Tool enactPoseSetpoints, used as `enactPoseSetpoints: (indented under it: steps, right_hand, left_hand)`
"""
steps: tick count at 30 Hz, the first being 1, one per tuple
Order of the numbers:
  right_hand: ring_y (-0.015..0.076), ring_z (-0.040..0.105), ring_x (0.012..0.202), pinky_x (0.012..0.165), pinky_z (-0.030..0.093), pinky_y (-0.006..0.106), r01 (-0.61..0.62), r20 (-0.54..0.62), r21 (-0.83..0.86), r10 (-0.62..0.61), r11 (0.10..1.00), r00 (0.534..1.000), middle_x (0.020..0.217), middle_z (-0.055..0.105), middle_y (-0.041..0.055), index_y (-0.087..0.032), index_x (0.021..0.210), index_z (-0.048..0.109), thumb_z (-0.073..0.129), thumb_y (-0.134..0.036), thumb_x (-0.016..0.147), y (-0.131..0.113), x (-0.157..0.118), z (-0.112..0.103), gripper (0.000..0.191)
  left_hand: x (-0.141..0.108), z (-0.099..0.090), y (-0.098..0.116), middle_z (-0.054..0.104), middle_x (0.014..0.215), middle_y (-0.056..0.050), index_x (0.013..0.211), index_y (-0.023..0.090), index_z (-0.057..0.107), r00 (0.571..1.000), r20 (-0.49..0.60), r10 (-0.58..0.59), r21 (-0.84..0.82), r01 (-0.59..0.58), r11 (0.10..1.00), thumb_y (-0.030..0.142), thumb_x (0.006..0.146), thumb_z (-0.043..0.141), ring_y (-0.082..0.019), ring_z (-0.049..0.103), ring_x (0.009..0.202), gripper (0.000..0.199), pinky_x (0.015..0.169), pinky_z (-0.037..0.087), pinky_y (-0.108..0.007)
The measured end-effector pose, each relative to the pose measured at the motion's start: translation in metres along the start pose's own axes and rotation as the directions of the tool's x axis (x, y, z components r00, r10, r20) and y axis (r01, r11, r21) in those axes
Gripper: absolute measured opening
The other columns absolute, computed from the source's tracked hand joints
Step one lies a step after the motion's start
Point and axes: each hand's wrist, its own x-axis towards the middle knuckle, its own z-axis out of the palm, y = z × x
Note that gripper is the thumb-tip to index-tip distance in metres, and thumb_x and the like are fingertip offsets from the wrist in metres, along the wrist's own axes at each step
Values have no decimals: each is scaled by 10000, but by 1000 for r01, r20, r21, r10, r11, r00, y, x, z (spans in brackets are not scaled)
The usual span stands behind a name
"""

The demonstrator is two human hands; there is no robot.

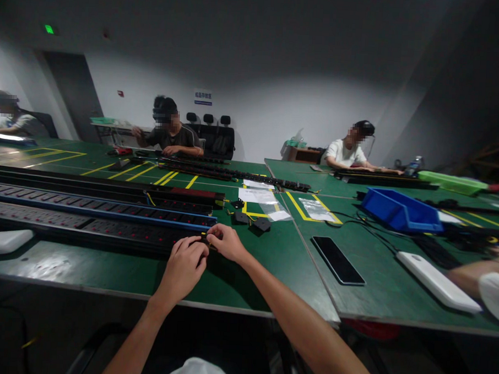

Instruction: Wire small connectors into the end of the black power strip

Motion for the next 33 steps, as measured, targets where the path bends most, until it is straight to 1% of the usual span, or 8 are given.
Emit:
enactPoseSetpoints:
  steps: [6,14,21,33]
  right_hand:
    - [84,512,495,447,406,195,8,-8,-11,-8,1000,1000,671,588,-31,-168,945,654,601,-319,854,1,1,1,183]
    - [88,512,500,448,403,197,-2,-2,-11,2,1000,1000,669,580,-33,-174,956,655,604,-329,856,1,1,0,191]
    - [92,513,525,479,395,200,10,-10,-9,-10,1000,1000,654,573,-34,-165,946,658,605,-319,847,1,1,1,190]
    - [90,510,538,493,404,198,16,-16,-17,-16,1000,1000,658,568,-38,-170,942,662,609,-327,845,0,0,1,192]
  left_hand:
    - [1,-1,0,696,987,-25,845,223,583,1000,8,-4,2,4,1000,82,839,527,-249,545,1215,153,1099,341,-470]
    - [0,-3,0,696,975,-28,836,226,590,1000,-2,-5,-7,5,1000,76,828,533,-245,554,1203,161,1097,350,-470]
    - [1,-1,0,700,977,-35,839,228,600,1000,-13,2,-6,-2,1000,83,827,534,-249,558,1194,159,1091,354,-479]
    - [0,-2,0,695,983,-36,845,224,591,1000,-3,2,-2,-2,1000,77,836,521,-248,551,1201,162,1093,355,-476]
